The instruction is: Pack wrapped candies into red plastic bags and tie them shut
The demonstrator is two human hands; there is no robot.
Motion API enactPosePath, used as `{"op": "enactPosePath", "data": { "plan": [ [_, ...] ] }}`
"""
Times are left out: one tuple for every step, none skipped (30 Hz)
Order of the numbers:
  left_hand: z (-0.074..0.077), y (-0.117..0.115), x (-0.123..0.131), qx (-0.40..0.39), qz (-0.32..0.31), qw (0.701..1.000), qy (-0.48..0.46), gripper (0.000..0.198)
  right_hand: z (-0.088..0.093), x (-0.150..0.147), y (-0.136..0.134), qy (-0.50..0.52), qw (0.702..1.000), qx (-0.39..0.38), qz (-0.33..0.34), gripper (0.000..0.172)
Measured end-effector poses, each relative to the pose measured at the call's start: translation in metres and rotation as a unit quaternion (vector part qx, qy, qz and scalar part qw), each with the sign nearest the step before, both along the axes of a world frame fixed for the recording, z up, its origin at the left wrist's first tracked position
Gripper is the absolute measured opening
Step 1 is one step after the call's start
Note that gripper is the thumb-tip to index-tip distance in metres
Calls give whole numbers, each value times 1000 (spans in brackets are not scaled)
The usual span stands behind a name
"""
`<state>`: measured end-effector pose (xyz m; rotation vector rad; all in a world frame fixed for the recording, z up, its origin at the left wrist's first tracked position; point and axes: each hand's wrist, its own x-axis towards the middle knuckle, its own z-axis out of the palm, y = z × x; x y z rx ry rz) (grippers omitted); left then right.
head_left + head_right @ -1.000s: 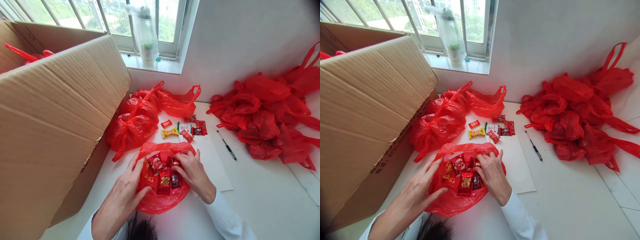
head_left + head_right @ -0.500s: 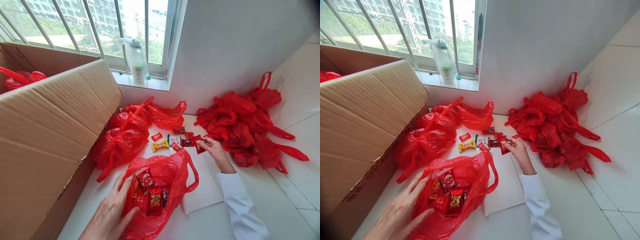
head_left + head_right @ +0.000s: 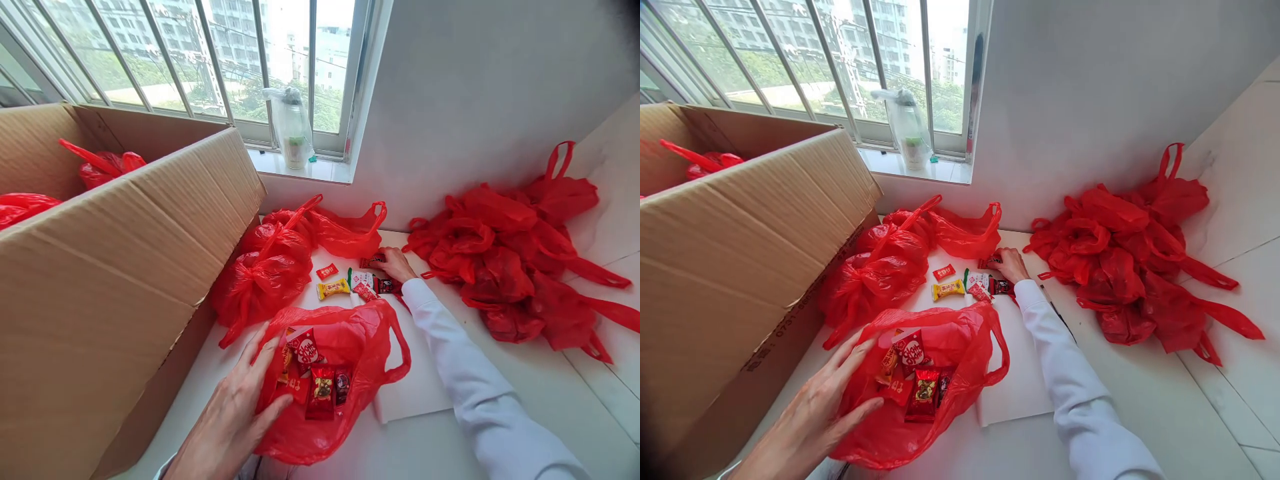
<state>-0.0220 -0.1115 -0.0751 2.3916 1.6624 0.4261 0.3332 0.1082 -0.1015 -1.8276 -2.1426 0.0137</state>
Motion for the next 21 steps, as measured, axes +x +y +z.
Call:
{"op": "enactPosePath", "data": {
  "plan": [
    [4,-1,2,-4,3,1000,-6,66,2,0,-4,-11,1000,-1,-9,23],
    [7,-2,5,-6,5,1000,-12,66,5,1,-11,-20,1000,-1,-19,20],
    [10,-2,7,-7,6,1000,-18,65,10,1,-20,-28,999,1,-27,17],
    [13,-2,9,-10,5,1000,-23,64,18,3,-31,-37,999,5,-34,15],
    [16,-1,11,-14,2,1000,-26,62,28,3,-44,-43,998,9,-35,14],
    [18,0,13,-19,0,999,-28,61,40,4,-60,-42,999,13,-33,13],
    [21,1,14,-23,-1,999,-29,61,54,3,-77,-35,999,14,-24,14],
    [23,3,15,-27,-2,999,-30,60,69,2,-95,-3,1000,22,-6,16],
    [24,4,16,-29,-3,999,-31,60,83,-2,-112,55,998,29,19,17],
    [26,6,17,-30,-4,999,-33,60,97,-8,-129,110,992,30,46,19],
    [27,7,17,-30,-5,999,-34,59,108,-15,-145,155,984,28,83,20],
    [27,7,17,-31,-7,999,-35,59,116,-24,-157,191,973,4,129,19],
    [26,7,17,-30,-7,999,-35,60,121,-35,-167,211,960,-27,180,18],
    [25,7,17,-29,-5,999,-34,61,121,-46,-174,210,949,-56,228,17],
    [24,7,16,-25,-2,999,-34,61,117,-57,-178,193,942,-80,264,16],
    [23,7,15,-22,1,999,-33,62,111,-69,-180,159,941,-93,283,14],
    [22,7,13,-20,1,999,-32,62,102,-79,-180,112,948,-98,282,11],
    [21,7,11,-20,-2,999,-29,62,94,-87,-179,57,957,-96,266,8],
    [21,8,9,-23,-8,999,-24,63,86,-94,-177,6,966,-90,242,6],
    [21,8,7,-23,-17,999,-19,63,79,-99,-175,-33,972,-79,220,7],
    [23,8,5,-19,-25,999,-13,63,75,-101,-174,-54,975,-63,205,9]
  ]
}}
